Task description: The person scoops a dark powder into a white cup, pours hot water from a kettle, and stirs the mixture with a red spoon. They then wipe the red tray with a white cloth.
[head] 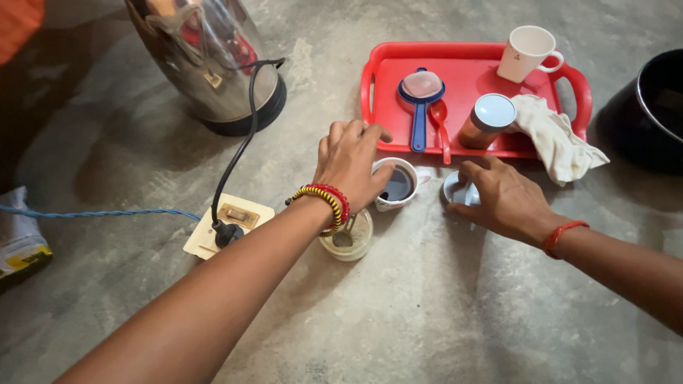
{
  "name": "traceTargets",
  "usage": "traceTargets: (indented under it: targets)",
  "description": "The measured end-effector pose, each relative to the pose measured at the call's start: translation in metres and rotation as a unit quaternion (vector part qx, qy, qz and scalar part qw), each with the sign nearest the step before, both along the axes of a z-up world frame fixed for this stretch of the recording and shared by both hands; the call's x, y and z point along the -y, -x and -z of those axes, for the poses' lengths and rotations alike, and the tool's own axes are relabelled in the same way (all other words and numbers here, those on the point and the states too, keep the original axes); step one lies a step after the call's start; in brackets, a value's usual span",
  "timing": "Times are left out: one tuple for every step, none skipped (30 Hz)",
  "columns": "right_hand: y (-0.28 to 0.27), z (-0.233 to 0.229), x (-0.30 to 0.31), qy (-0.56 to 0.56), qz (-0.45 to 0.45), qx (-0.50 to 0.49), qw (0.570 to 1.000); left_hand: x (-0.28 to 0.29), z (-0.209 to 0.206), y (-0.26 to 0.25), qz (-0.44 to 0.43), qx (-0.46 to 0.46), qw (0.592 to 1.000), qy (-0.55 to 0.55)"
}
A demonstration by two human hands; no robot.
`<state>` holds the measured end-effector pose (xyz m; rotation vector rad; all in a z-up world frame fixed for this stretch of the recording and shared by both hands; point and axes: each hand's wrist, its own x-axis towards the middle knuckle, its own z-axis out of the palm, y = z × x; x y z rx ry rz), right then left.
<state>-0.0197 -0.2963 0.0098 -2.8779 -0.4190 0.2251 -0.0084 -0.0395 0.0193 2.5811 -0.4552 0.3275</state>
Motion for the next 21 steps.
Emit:
traceTargets:
  targets:
    - [0.000,0.001,0.000,0.002,0.001,-0.006,1.000,-0.003,0.000,0.001,0.001,-0.002,1.000,0.006]
    - [-0.001,0.001,0.001,0.004,0.002,-0.011,1.000,-0.007,0.000,0.003,0.001,-0.004,1.000,0.012]
    - [-0.001,0.001,0.002,0.007,0.002,-0.017,1.000,-0.010,-0.001,0.004,0.001,-0.005,1.000,0.018]
    - [-0.001,0.001,0.003,-0.002,-0.004,0.000,1.000,-0.015,-0.001,0.006,0.003,-0.007,1.000,0.022]
    - [-0.001,0.001,0.003,-0.011,-0.011,0.016,1.000,-0.019,-0.001,0.008,0.004,-0.009,1.000,0.027]
    - [-0.002,-0.001,0.001,-0.020,-0.018,0.034,0.999,-0.022,-0.002,0.009,0.006,-0.011,0.999,0.032]
    - [-0.003,-0.003,0.000,-0.035,-0.020,0.053,0.998,-0.025,-0.002,0.011,-0.003,-0.019,0.999,0.035]
    - [-0.003,-0.008,-0.001,-0.049,-0.023,0.072,0.996,-0.028,-0.002,0.013,-0.012,-0.026,0.999,0.039]
    - [-0.003,-0.013,-0.002,-0.064,-0.025,0.091,0.994,-0.031,-0.002,0.015,-0.021,-0.034,0.998,0.043]
    - [-0.003,-0.019,-0.005,-0.060,-0.019,0.095,0.994,-0.033,-0.001,0.017,-0.028,-0.040,0.998,0.047]
    - [-0.004,-0.026,-0.009,-0.056,-0.012,0.099,0.993,-0.036,0.000,0.019,-0.035,-0.046,0.997,0.052]
    - [-0.005,-0.033,-0.012,-0.052,-0.006,0.102,0.993,-0.039,0.001,0.022,-0.042,-0.053,0.996,0.057]
    - [-0.006,-0.040,-0.017,-0.048,0.012,0.093,0.994,-0.041,0.002,0.024,-0.047,-0.058,0.995,0.061]
    - [-0.007,-0.047,-0.022,-0.045,0.031,0.083,0.995,-0.044,0.003,0.026,-0.052,-0.063,0.994,0.065]
    - [-0.008,-0.054,-0.028,-0.041,0.049,0.074,0.995,-0.046,0.004,0.028,-0.057,-0.069,0.994,0.069]
    - [-0.008,-0.060,-0.032,-0.059,0.037,0.088,0.994,-0.048,0.004,0.029,-0.057,-0.078,0.992,0.085]
    - [-0.008,-0.065,-0.037,-0.078,0.025,0.102,0.991,-0.051,0.003,0.030,-0.056,-0.087,0.989,0.101]
    - [-0.008,-0.070,-0.041,-0.096,0.013,0.116,0.989,-0.053,0.002,0.032,-0.055,-0.097,0.987,0.117]
    - [-0.009,-0.074,-0.046,-0.109,0.004,0.111,0.988,-0.055,0.000,0.035,-0.053,-0.119,0.984,0.125]
    - [-0.009,-0.077,-0.052,-0.123,-0.004,0.106,0.987,-0.059,-0.002,0.038,-0.050,-0.140,0.980,0.134]
    - [-0.009,-0.079,-0.057,-0.137,-0.013,0.101,0.985,-0.062,-0.005,0.041,-0.048,-0.162,0.975,0.142]
